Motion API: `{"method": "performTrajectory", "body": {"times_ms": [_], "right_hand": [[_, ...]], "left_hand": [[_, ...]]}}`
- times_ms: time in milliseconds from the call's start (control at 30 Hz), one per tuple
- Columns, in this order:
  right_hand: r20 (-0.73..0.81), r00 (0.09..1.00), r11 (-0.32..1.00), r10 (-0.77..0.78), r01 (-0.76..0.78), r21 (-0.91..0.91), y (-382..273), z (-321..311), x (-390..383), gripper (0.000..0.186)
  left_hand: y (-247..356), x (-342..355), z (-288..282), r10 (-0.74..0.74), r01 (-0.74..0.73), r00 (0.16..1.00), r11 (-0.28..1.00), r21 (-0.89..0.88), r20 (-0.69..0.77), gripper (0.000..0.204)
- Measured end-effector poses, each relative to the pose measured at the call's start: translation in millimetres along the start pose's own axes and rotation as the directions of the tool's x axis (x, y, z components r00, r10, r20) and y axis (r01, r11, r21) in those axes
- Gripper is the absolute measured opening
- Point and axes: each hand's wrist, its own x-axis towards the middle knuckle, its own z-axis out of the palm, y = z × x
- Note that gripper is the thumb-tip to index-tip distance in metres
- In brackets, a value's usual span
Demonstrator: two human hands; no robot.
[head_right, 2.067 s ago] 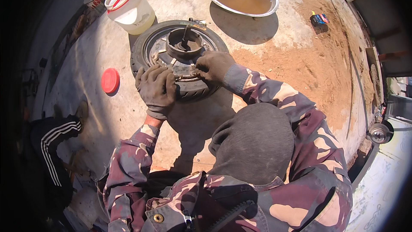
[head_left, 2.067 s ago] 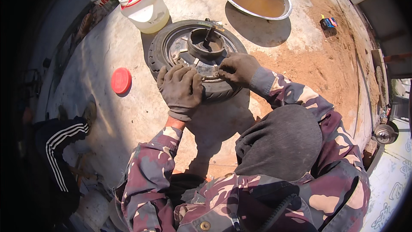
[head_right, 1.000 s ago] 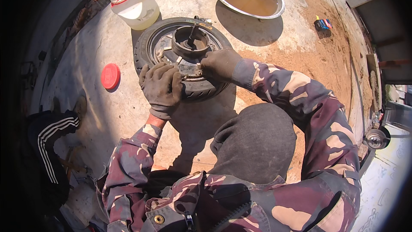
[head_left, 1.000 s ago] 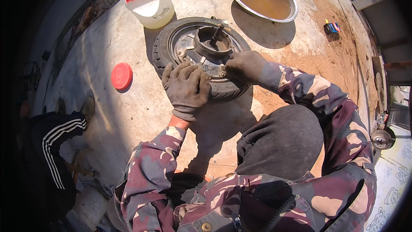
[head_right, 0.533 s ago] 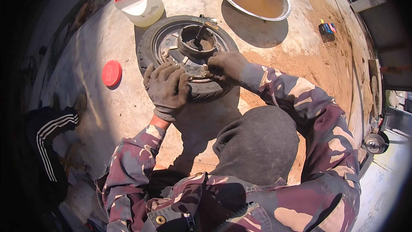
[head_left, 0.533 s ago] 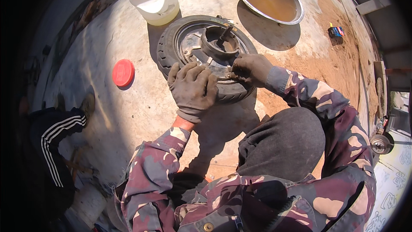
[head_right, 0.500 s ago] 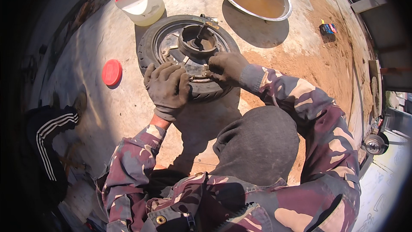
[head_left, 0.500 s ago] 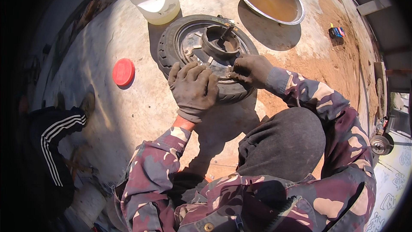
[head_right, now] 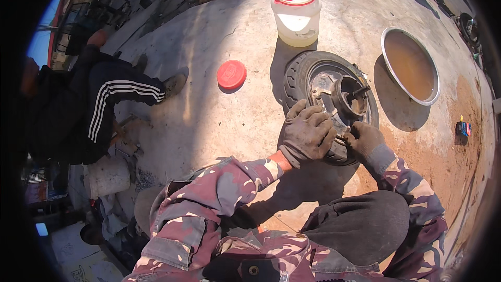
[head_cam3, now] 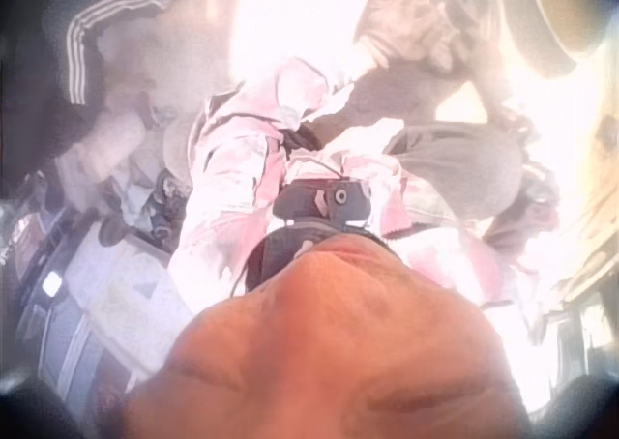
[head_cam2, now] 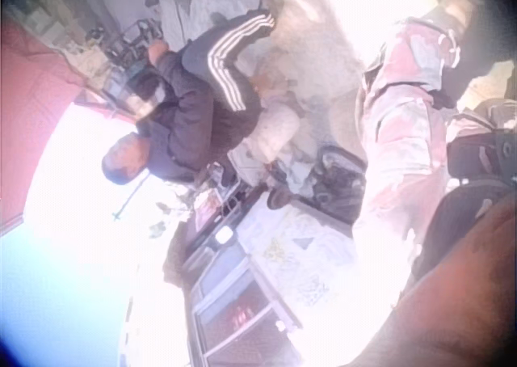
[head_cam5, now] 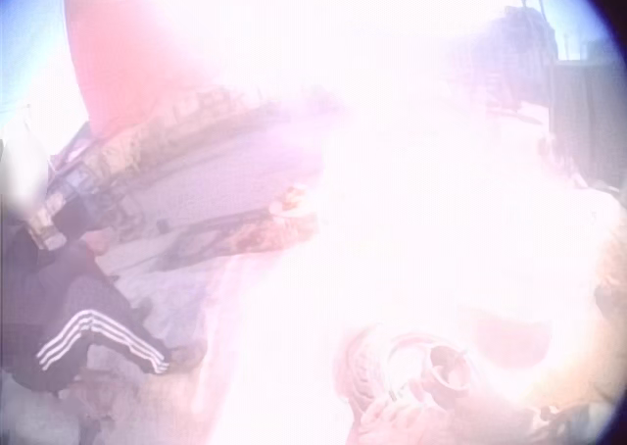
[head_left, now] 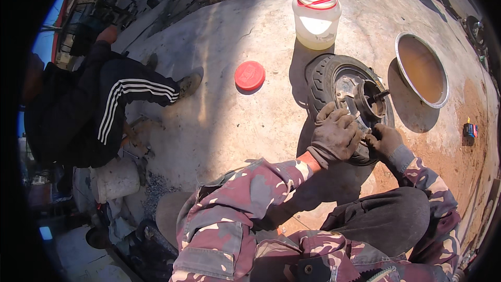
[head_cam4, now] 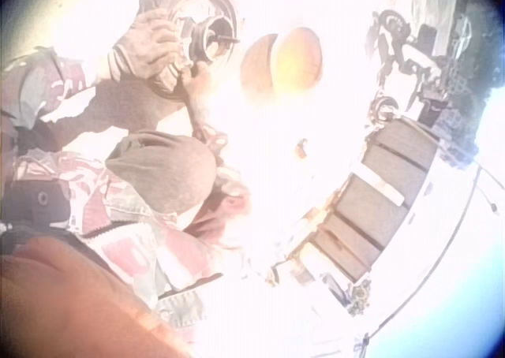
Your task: The person is repairing a motorcycle tire. They are using a tool to remove the tire from the rim and then using a different tool to remove the inner tube from the tire.
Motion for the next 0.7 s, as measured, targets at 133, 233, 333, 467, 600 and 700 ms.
{"method": "performTrajectory", "body": {"times_ms": [133, 233, 333, 467, 600, 700], "right_hand": [[-0.053, 0.997, 0.998, -0.051, 0.049, -0.045, 11.0, 7.0, 2.6, 0.031], [-0.087, 0.99, 0.993, -0.109, 0.105, -0.048, 18.9, 10.1, 5.0, 0.031], [-0.097, 0.988, 0.992, -0.116, 0.11, -0.063, 22.8, 10.5, 5.4, 0.032], [-0.099, 0.992, 0.994, -0.074, 0.066, -0.082, 20.0, 11.1, 2.4, 0.034], [-0.142, 0.99, 1.0, -0.011, 0.01, -0.014, 15.8, 14.0, -5.2, 0.036], [-0.147, 0.989, 1.0, 0.017, -0.019, -0.011, 18.0, 18.6, -7.6, 0.038]], "left_hand": [[-0.6, 3.7, -2.0, -0.012, 0.012, 1.0, 0.998, -0.06, -0.008, 0.026], [-10.2, 18.8, -6.4, -0.055, 0.052, 0.998, 0.991, -0.122, -0.017, 0.032], [-36.7, 41.9, -12.7, -0.35, 0.35, 0.937, 0.936, 0.026, -0.017, 0.064], [-63.4, 57.5, -9.5, -0.828, 0.879, 0.475, 0.426, -0.215, 0.3, 0.096], [-64.6, 50.2, -2.7, -0.851, 0.885, 0.429, 0.328, -0.331, 0.304, 0.105], [-56.5, 46.2, -2.0, -0.871, 0.892, 0.405, 0.308, -0.331, 0.28, 0.104]]}}
